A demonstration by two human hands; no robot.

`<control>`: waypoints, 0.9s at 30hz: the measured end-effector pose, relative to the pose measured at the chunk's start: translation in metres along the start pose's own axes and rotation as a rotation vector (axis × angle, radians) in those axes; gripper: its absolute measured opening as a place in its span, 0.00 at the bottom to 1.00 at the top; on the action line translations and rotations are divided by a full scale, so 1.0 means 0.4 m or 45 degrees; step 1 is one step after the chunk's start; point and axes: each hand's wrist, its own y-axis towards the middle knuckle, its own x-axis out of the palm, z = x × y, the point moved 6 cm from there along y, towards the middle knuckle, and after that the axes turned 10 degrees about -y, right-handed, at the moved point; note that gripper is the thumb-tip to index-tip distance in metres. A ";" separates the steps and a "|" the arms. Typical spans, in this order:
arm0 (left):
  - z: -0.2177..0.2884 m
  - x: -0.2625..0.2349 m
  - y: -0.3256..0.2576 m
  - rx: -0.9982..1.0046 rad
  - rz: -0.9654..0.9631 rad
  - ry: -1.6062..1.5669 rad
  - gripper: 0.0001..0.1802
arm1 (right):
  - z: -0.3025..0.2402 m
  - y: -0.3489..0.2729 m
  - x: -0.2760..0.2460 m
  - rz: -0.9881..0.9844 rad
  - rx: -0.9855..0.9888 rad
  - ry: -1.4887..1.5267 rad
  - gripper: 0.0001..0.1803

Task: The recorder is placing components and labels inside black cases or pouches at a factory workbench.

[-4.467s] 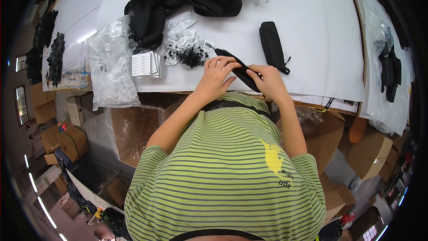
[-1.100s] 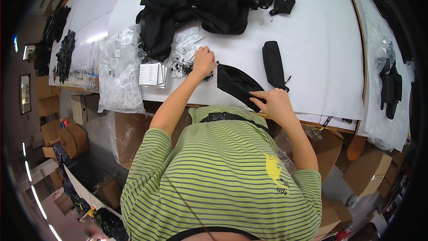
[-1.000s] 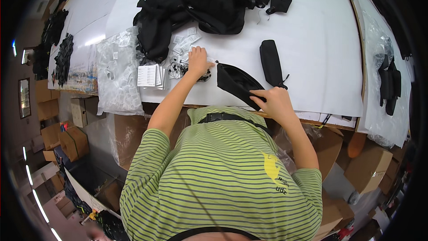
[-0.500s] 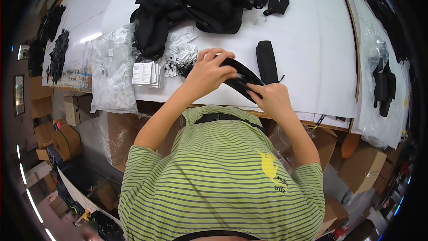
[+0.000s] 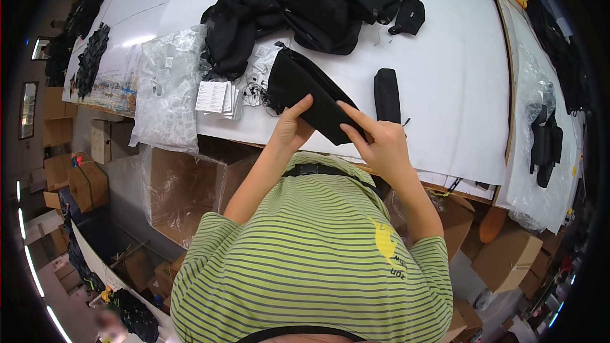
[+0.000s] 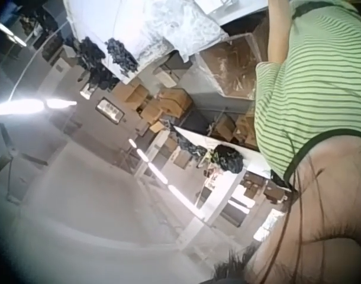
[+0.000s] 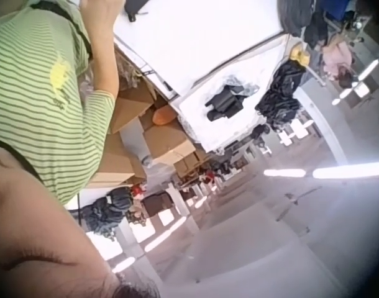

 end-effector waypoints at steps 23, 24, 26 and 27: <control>0.040 0.102 -0.032 0.162 0.126 -0.035 0.18 | 0.127 -0.093 0.053 0.125 0.739 0.946 0.13; 0.041 0.109 -0.034 0.145 0.099 -0.050 0.19 | 0.136 -0.100 0.075 -0.020 0.878 1.195 0.15; 0.046 0.117 -0.031 0.164 0.122 0.022 0.20 | 0.168 -0.119 0.109 -0.025 0.783 1.240 0.17; 0.049 0.122 -0.029 0.183 0.145 0.095 0.20 | 0.177 -0.123 0.121 -0.031 0.688 1.284 0.18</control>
